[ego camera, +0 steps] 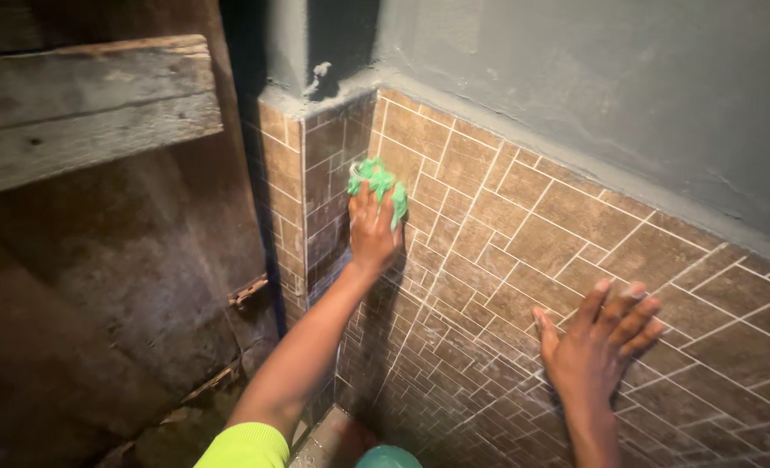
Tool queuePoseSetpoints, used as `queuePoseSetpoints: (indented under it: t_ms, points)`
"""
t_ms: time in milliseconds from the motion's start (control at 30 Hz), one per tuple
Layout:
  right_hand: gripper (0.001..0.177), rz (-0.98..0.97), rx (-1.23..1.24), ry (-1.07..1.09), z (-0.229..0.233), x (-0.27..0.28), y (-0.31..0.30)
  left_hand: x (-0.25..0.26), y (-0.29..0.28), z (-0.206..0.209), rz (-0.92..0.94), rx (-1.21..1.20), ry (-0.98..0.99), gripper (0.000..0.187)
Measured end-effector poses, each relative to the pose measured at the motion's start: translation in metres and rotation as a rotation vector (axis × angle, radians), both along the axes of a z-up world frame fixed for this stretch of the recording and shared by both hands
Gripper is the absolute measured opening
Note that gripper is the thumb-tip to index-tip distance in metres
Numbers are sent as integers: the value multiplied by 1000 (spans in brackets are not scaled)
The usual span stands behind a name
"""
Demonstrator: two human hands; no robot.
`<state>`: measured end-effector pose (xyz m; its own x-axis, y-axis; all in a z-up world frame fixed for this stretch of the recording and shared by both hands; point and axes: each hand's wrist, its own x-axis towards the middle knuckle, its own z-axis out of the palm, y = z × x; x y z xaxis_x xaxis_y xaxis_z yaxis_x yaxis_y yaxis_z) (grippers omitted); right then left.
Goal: The person scrubs the tiled walls and a mirror in a bathroom using a green sponge and soapy water. They repeatedly wipe the surfaces, occasionally dipping the sponge into a bucket to re-wet it.
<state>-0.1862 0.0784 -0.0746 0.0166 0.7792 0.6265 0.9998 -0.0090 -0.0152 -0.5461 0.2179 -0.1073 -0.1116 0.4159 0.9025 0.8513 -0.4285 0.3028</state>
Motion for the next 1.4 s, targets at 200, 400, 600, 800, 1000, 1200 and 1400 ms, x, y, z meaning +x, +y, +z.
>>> queuePoseSetpoints:
  t_ms: [200,400,600,800,1000,1200,1400]
  points:
    - [99,-11,30,-141,-13,-2,-9,70,-24,-19,-178,81,-199,59]
    - [83,-25,-57,-225,-3,14,-34,176,-53,-6,-373,136,-90,46]
    - [77,48,-63,-201,7,56,-67,273,-99,11,-512,177,170,31]
    - [82,-24,-116,-97,8,116,-98,343,-142,23,-647,171,198,33]
    - [86,-50,-40,2,4,165,-120,402,-165,30,-683,178,243,39]
    - [83,-102,-19,78,4,228,-157,474,-192,32,-756,186,257,37]
    - [86,-112,72,192,-4,291,-198,544,-223,48,-791,188,366,41]
